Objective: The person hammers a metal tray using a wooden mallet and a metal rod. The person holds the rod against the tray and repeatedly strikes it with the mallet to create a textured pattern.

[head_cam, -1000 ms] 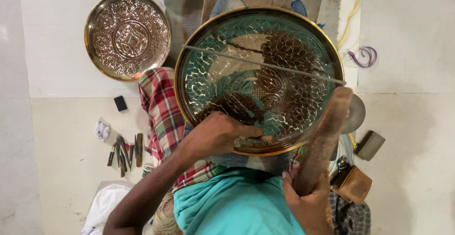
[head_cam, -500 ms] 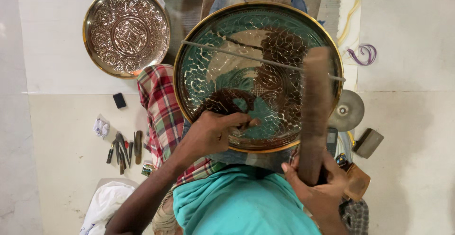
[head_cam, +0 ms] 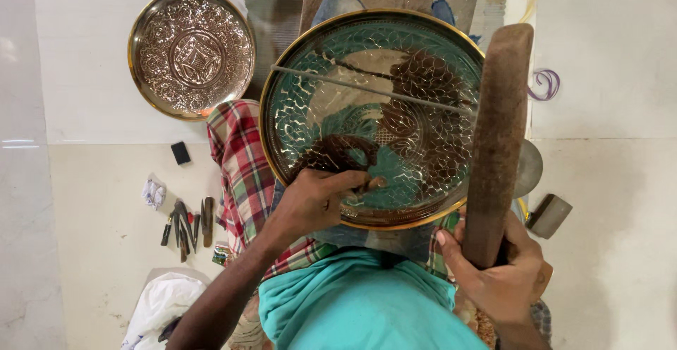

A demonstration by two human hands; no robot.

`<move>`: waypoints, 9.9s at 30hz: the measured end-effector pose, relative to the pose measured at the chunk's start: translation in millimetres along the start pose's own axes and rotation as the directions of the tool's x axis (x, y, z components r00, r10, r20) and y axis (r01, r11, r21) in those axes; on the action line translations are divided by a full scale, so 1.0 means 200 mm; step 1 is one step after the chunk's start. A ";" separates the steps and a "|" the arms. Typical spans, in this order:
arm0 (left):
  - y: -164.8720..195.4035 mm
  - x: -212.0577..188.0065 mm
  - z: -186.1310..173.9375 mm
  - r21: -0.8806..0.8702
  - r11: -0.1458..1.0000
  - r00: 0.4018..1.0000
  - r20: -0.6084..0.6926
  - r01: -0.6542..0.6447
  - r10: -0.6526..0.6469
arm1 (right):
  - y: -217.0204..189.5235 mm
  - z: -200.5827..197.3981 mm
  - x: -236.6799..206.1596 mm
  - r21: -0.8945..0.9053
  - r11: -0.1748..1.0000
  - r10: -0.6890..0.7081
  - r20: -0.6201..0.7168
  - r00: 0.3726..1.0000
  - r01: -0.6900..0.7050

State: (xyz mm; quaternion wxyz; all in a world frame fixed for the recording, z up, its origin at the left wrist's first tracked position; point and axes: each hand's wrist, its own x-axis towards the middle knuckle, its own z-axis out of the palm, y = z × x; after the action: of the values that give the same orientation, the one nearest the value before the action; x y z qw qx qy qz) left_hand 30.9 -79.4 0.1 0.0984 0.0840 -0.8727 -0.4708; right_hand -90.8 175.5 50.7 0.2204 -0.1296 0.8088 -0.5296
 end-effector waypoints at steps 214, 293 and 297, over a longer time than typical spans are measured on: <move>-0.12 -0.02 0.13 -0.139 0.987 0.940 -0.340 -0.083 0.031 | -0.28 0.12 0.42 -0.377 0.712 -0.317 0.580 0.750 0.592; -0.02 0.04 0.08 -0.114 0.993 0.996 -0.081 0.025 -0.034 | -0.32 0.04 0.37 -0.416 0.858 -0.075 0.480 0.874 0.302; -0.02 0.03 0.09 -0.175 0.985 0.993 -0.117 0.003 -0.023 | -0.29 0.05 0.38 -0.509 0.624 -0.206 0.625 0.753 0.593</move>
State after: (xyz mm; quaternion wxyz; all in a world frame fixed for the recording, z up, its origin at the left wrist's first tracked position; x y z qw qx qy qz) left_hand 20.3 -69.1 -13.0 0.1539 0.1086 -0.8201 -0.5403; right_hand -154.2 110.0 83.6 0.2332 -0.5198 0.8027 -0.1765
